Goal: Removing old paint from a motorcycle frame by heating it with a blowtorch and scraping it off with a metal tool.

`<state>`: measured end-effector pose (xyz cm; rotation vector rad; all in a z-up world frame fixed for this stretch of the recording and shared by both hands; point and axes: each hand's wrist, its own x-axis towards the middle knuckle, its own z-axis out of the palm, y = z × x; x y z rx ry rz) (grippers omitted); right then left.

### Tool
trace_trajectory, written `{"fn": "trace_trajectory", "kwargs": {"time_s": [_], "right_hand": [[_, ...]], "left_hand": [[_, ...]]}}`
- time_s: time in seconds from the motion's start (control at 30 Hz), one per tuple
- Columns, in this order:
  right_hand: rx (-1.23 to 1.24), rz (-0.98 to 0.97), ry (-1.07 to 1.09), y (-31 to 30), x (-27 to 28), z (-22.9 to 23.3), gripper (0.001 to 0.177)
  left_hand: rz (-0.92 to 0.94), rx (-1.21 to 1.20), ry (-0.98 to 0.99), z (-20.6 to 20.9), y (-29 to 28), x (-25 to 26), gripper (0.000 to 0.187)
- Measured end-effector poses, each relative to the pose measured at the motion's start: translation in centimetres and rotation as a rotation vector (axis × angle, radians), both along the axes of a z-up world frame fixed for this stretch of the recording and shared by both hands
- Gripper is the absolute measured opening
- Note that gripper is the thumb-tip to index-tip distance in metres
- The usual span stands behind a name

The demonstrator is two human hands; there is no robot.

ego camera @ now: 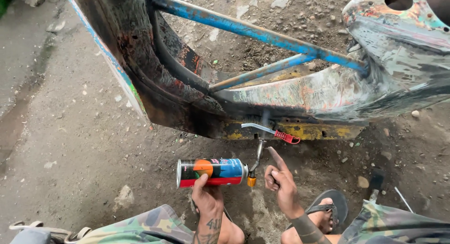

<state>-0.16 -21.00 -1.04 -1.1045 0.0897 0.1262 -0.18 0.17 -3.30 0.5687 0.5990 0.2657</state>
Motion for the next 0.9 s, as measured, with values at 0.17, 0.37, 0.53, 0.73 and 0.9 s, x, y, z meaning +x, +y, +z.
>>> {"fn": "trace_trajectory", "kwargs": {"time_s": [0.17,0.37,0.53,0.73,0.9], "right_hand": [[-0.037,0.002,-0.019,0.1,-0.3,-0.6,0.074],[0.001,-0.069,0.036,-0.1,-0.2,-0.8,0.072],[0.100,-0.076,0.089,-0.4,-0.7,-0.7,0.069],[0.016,-0.074,-0.050,-0.4,-0.8,-1.7,0.067],[0.007,-0.077,-0.022,0.0,-1.0,-1.9,0.068]], "left_hand": [[0.003,-0.008,0.007,0.2,0.0,-0.3,0.041],[0.020,-0.018,0.027,0.1,0.1,-0.2,0.032],[-0.045,-0.041,-0.029,3.0,-0.1,0.0,0.060],[0.053,-0.014,0.137,5.5,-0.9,0.4,0.055],[0.030,0.019,0.127,6.0,-0.9,0.3,0.053]]}}
